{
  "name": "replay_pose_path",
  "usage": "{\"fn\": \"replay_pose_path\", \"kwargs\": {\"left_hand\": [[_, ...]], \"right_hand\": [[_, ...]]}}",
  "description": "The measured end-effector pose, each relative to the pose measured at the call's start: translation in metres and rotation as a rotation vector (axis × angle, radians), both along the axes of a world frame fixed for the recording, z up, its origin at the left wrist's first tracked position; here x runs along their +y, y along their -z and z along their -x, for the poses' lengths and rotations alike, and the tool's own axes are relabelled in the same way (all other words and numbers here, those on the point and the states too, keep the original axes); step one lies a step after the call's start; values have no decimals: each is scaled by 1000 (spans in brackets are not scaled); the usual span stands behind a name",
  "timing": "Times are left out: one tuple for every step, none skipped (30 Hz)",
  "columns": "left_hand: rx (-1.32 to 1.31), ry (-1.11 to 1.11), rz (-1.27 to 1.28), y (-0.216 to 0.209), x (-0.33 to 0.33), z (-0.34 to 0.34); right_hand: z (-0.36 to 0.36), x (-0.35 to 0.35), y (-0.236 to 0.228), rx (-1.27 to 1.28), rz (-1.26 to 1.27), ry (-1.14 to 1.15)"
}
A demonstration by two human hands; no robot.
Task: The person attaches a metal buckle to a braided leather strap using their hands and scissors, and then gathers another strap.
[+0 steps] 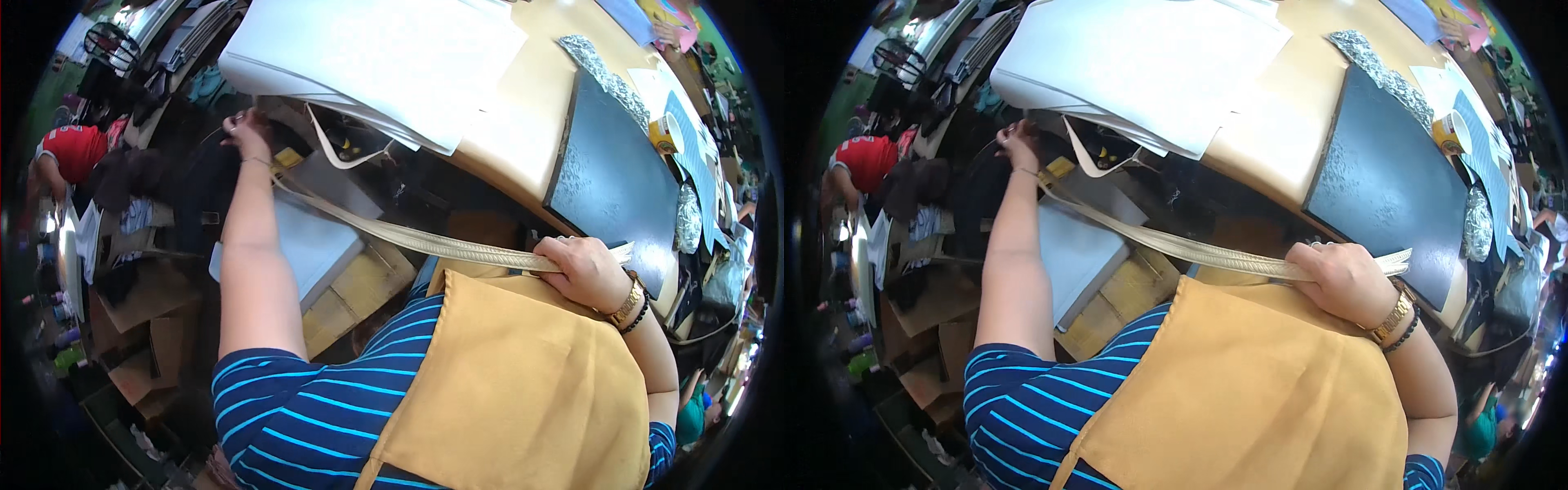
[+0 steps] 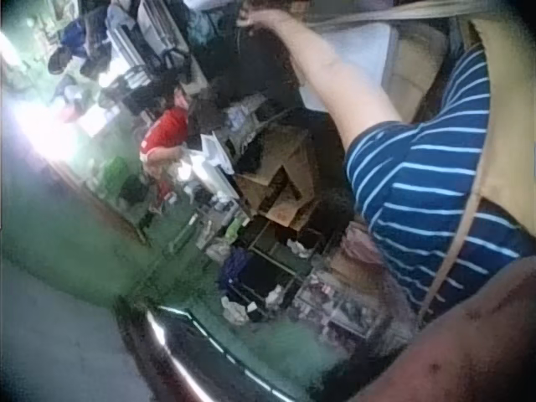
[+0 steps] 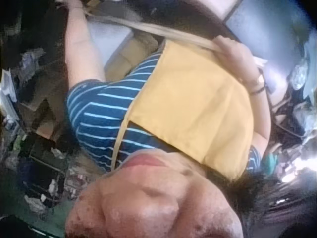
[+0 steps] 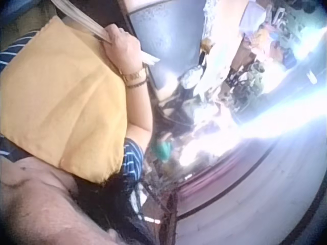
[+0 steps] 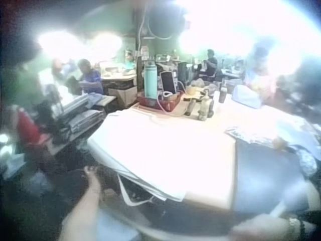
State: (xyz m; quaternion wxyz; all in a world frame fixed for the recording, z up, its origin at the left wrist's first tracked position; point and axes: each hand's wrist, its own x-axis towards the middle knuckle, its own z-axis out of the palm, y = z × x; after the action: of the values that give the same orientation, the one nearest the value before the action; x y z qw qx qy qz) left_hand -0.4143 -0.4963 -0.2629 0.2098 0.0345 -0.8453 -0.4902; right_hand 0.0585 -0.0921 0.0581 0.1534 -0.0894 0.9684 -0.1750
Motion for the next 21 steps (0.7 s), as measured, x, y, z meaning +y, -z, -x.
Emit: {"fn": "replay_pose_path", "kwargs": {"left_hand": [[27,19,922,4,-26,-14],[85,125,1045,1,-13,-23],[128,221,1050,-3,1,-31],[169,285,1066,-6,6,-42],[178,316,1074,-10,13,-54],[151,326,1076,-21,26,-67],[123,328,1080,-31,31,-79],[172,306,909,-31,16,-81],[225,281,740,-30,1,-83],[198,224,650,-37,0,-83],[169,152,565,-47,-9,-88],[45,68,552,-73,-2,-101],[-74,3,548,-88,11,-110],[-7,-164,412,-88,-3,-119],[56,-328,279,-84,-32,-126],[124,-423,378,-73,-63,-136],[198,-530,488,-61,-106,-145],[137,-694,337,-47,-169,-158],[88,-829,172,-39,-204,-162],[5,-793,-79,-34,-198,-158],[-85,-752,-324,-30,-193,-158]], "right_hand": [[6,-2,-3,16,19,-60],[8,-2,-4,22,25,-79],[9,-2,-4,26,26,-94],[10,-3,-4,33,27,-118],[12,-3,-4,36,25,-140],[14,-3,-3,35,27,-144],[14,-5,-3,38,30,-155],[13,-4,-6,56,42,-181],[10,-4,-9,60,44,-199],[9,-2,-10,59,32,-193],[8,0,-10,53,31,-201],[8,0,-7,35,28,-166],[4,6,-5,28,16,-129],[1,8,-4,28,10,-117],[-2,9,-2,23,8,-105],[-3,9,-1,-12,8,-89],[-2,10,-1,-43,17,-88],[1,10,-3,-61,37,-112],[1,13,-2,-34,58,-144],[3,9,1,-34,48,-134],[5,6,4,-33,40,-125]]}}
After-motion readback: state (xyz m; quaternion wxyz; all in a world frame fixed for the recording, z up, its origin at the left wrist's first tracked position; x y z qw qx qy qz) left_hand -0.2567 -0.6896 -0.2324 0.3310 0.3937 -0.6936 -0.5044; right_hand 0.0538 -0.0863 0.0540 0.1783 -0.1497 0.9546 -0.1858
